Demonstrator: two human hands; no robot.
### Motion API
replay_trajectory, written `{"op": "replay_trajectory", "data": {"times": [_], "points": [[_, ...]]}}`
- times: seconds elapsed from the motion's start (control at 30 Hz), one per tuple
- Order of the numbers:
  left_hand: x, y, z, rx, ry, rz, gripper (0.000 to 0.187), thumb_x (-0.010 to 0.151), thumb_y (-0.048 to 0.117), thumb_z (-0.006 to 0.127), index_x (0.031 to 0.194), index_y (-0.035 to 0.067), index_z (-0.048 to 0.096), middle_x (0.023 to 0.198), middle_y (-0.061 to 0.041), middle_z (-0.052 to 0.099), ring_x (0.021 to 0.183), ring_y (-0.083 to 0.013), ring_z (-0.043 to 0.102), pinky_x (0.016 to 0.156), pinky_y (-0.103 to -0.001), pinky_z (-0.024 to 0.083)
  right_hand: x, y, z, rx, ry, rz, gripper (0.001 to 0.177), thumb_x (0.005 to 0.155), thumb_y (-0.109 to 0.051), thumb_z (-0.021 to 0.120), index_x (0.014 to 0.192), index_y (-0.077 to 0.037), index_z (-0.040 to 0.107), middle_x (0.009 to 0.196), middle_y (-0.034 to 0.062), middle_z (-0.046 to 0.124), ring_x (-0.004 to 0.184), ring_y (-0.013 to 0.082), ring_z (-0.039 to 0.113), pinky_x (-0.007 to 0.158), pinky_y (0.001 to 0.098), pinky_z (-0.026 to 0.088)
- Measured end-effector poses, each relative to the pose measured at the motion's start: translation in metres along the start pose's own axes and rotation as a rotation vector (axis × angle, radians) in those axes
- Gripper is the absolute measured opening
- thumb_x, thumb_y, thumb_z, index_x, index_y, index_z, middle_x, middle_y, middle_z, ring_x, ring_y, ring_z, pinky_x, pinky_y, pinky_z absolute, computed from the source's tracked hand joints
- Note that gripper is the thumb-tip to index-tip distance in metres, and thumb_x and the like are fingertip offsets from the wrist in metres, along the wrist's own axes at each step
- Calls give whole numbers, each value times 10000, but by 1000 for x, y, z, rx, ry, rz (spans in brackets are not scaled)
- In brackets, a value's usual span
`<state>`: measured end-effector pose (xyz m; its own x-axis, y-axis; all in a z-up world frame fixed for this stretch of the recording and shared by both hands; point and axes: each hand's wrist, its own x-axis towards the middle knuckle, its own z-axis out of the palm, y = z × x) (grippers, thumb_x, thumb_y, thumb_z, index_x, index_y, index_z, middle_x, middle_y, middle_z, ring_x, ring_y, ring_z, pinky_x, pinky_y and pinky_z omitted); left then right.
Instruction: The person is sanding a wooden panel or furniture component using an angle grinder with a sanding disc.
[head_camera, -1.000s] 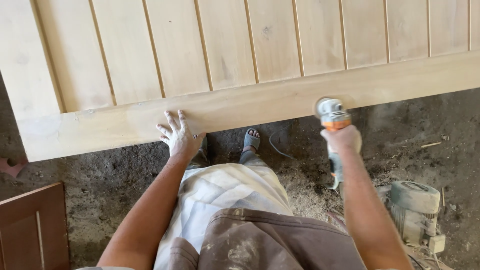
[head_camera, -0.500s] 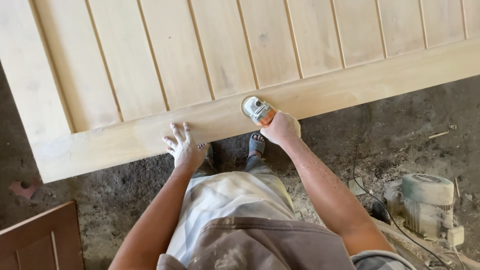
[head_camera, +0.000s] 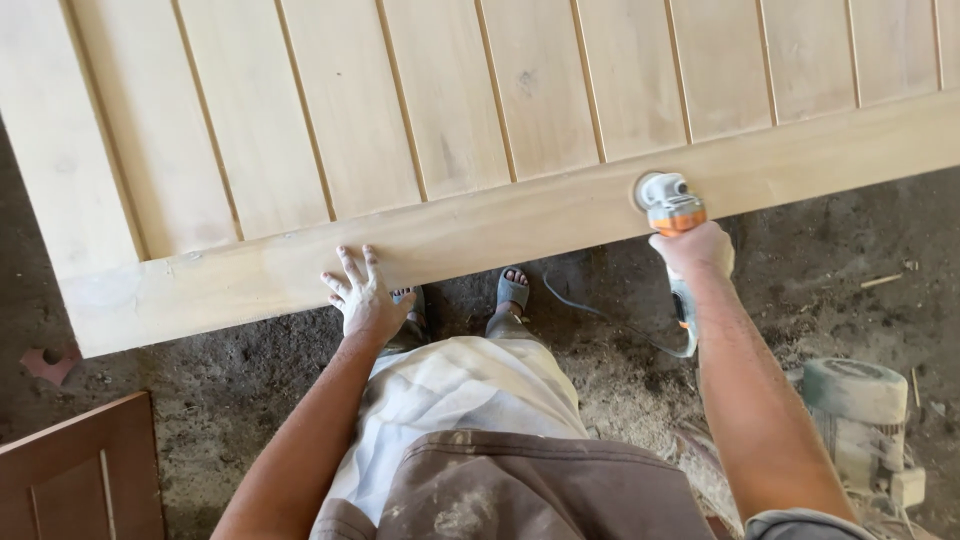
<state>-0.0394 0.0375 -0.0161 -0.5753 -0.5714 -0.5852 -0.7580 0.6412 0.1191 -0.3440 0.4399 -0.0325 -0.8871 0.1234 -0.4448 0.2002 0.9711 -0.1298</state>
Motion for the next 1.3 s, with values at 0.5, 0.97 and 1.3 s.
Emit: {"op": "replay_trajectory", "data": {"times": [0.5, 0.97, 1.3], "points": [[-2, -10, -1, -40, -26, 51, 1180, 819, 485, 809, 1653, 111, 62, 1693, -264, -102, 1460, -685, -20, 1148, -752, 233, -110, -151, 65, 95, -196, -271, 246, 731, -276, 827, 878, -116, 712, 757, 44, 725, 656, 192, 700, 629, 368, 598], [6, -13, -10, -118, 26, -18, 1122, 807, 507, 796, 1665, 221, 133, 1731, -169, -62, 1500, -629, -4, 1157, -737, 243, -90, -150, 50, -130, -194, -494, 378, 741, -371, 846, 951, -103, 680, 803, 43, 713, 711, 207, 708, 666, 380, 616], [10, 11, -11, -108, 10, -158, 1146, 814, 543, 786, 1668, 246, 82, 1716, -182, -122, 1505, -602, -45, 1147, -770, 208, 12, -40, -10, 79, -142, -74, 448, 734, -323, 900, 1071, -105, 702, 877, 35, 718, 727, 189, 685, 665, 347, 592]]}}
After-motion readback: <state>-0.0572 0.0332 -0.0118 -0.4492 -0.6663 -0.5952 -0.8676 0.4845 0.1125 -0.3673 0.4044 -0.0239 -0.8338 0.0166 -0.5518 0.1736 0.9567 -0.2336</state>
